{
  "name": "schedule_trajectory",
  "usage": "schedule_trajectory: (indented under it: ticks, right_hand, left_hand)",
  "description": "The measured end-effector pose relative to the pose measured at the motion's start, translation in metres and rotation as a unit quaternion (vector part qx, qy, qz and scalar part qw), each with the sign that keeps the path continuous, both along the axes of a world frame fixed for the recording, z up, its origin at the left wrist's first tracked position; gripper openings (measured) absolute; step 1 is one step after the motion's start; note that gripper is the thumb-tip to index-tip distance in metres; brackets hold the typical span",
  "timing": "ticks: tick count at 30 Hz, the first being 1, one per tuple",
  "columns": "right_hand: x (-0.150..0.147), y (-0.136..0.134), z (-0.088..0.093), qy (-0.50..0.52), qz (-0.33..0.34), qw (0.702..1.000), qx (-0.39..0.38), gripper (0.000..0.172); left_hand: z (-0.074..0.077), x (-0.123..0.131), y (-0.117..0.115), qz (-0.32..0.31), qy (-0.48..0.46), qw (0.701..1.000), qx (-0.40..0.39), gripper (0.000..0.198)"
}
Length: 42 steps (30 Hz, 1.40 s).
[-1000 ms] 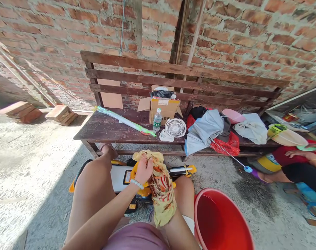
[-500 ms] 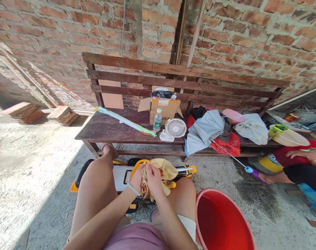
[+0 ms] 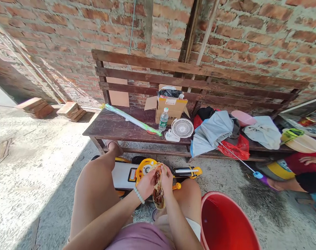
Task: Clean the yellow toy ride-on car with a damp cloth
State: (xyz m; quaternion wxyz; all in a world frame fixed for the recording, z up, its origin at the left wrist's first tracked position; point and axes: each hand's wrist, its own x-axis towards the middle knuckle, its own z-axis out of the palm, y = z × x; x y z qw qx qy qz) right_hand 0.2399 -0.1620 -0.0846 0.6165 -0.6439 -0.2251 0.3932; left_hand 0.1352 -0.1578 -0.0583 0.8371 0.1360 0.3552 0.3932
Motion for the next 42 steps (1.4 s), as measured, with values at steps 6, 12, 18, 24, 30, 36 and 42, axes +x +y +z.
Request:
schedule_trajectory:
  ticks: [6,12,18,24,30,36,42]
  right_hand:
    - [-0.024,0.046,-0.004,-0.212,0.086,0.971,0.065,0.061]
    - [-0.079,0.052,-0.037,-0.57,0.501,0.648,-0.062,0.067]
    - [-0.061,0.055,-0.047,-0.611,0.458,0.645,-0.041,0.044]
    - [0.003,0.065,-0.038,-0.594,0.314,0.708,-0.216,0.042]
    - [0.012,0.005,-0.052,-0.58,0.285,0.713,-0.27,0.037]
    - [-0.025,-0.062,-0.053,-0.584,0.37,0.683,-0.234,0.033]
    - [-0.05,-0.049,-0.002,-0.623,0.446,0.634,-0.104,0.047]
  left_hand:
    - [0.023,-0.095,0.06,0.114,0.231,0.965,0.044,0.022]
    - [0.045,-0.134,0.109,0.167,0.241,0.953,0.077,0.009]
    - [0.031,-0.126,0.099,0.114,0.219,0.969,-0.013,0.012]
    - [0.023,-0.143,0.097,0.139,0.209,0.968,-0.008,0.007]
    - [0.038,-0.152,0.098,0.142,0.217,0.966,-0.009,0.012]
    - [0.04,-0.145,0.097,0.138,0.222,0.965,-0.033,0.013]
    - [0.036,-0.137,0.094,0.159,0.195,0.968,-0.009,0.011]
